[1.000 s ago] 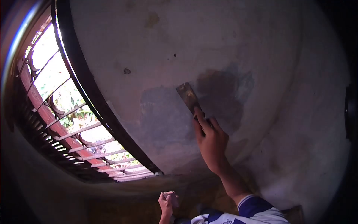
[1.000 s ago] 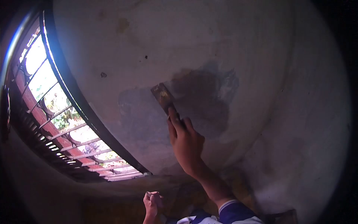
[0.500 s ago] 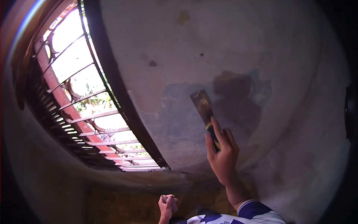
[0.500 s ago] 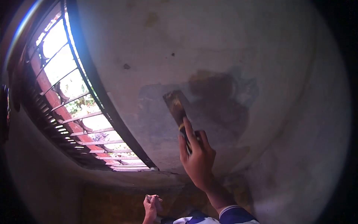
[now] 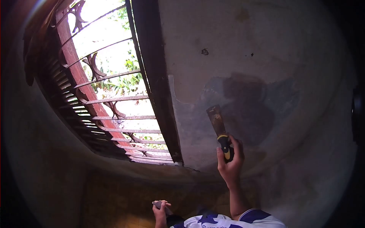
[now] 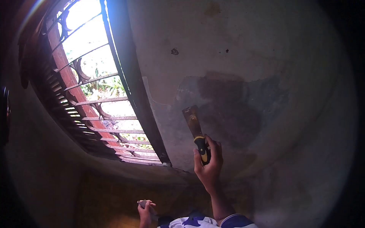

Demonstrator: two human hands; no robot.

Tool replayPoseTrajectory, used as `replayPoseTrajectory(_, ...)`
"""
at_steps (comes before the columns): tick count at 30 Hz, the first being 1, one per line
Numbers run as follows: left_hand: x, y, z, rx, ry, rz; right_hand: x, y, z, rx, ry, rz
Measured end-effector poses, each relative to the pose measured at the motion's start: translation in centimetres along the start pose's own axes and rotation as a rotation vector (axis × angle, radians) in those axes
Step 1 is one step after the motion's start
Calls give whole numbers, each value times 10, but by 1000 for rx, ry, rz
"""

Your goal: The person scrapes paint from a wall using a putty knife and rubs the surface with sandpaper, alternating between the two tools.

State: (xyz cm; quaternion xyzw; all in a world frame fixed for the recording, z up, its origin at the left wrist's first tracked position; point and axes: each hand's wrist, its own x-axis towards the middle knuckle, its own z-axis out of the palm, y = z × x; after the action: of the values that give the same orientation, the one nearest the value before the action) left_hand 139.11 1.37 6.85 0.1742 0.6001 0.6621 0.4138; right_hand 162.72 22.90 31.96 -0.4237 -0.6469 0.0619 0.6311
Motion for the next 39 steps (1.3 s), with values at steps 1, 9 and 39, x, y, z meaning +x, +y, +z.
replayPoseTrajectory(1, 3, 2, 1, -17, -10, 48, -7, 18, 8, 29, -20, -32)
replayPoseTrajectory(9, 33, 34, 25, -72, -242, -24, -41, 4, 52, 896, -135, 727)
replayPoseTrajectory(39, 204, 104, -69, 132, -570, -119, -79, -77, 140, 835, -103, 825)
